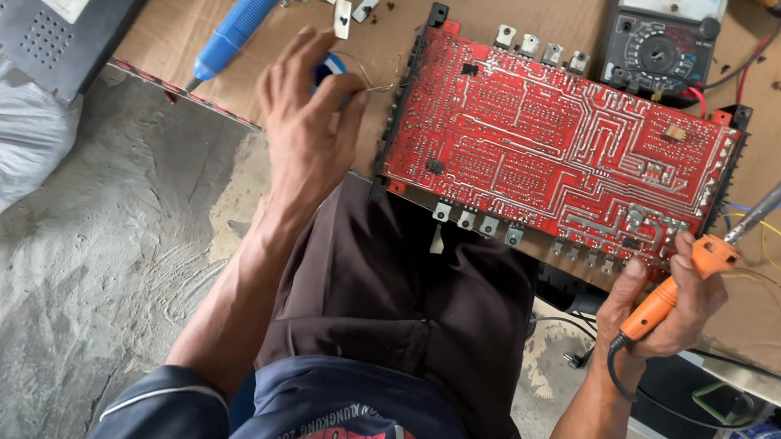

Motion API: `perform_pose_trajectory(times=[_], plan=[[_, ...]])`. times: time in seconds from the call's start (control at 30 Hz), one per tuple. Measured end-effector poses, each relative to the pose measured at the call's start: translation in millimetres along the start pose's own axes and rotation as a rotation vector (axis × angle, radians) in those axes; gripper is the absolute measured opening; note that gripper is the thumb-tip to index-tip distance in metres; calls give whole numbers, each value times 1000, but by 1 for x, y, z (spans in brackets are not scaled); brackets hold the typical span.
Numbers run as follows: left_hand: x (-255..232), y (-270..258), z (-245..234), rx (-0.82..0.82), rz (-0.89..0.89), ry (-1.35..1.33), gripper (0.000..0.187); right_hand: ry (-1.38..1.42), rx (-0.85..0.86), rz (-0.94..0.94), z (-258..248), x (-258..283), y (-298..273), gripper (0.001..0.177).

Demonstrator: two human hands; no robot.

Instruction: The person solders a red circuit board using a soldering iron and solder wire. They repeatedly apply solder to various points on the board, occasionally repositioning the board on their lap.

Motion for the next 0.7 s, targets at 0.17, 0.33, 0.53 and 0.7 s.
perform_pose_trajectory(times=[0.17,0.33,0.53,0.7], plan=[[-1,11,3,8,15,-49,6,29,-1,7,0,-4,-3,25],[-10,25,-14,8,-80,-287,8,2,-32,-35,3,-7,-3,23],[-35,81,-59,-194,-204,-856,17,-19,-19,-38,4,-2,-2,23],[47,131,-59,-648,-496,-367,20,-12,-15,-20,2,-2,-3,23]])
Point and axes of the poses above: each hand's wrist, its own y-axis towards the middle knuckle, its own z-axis out of the palm, x = y × z, the point moved 1 cm from there along y, towards the middle knuckle, and after that the axes turned 5 degrees about y, right-handed, at the moved point
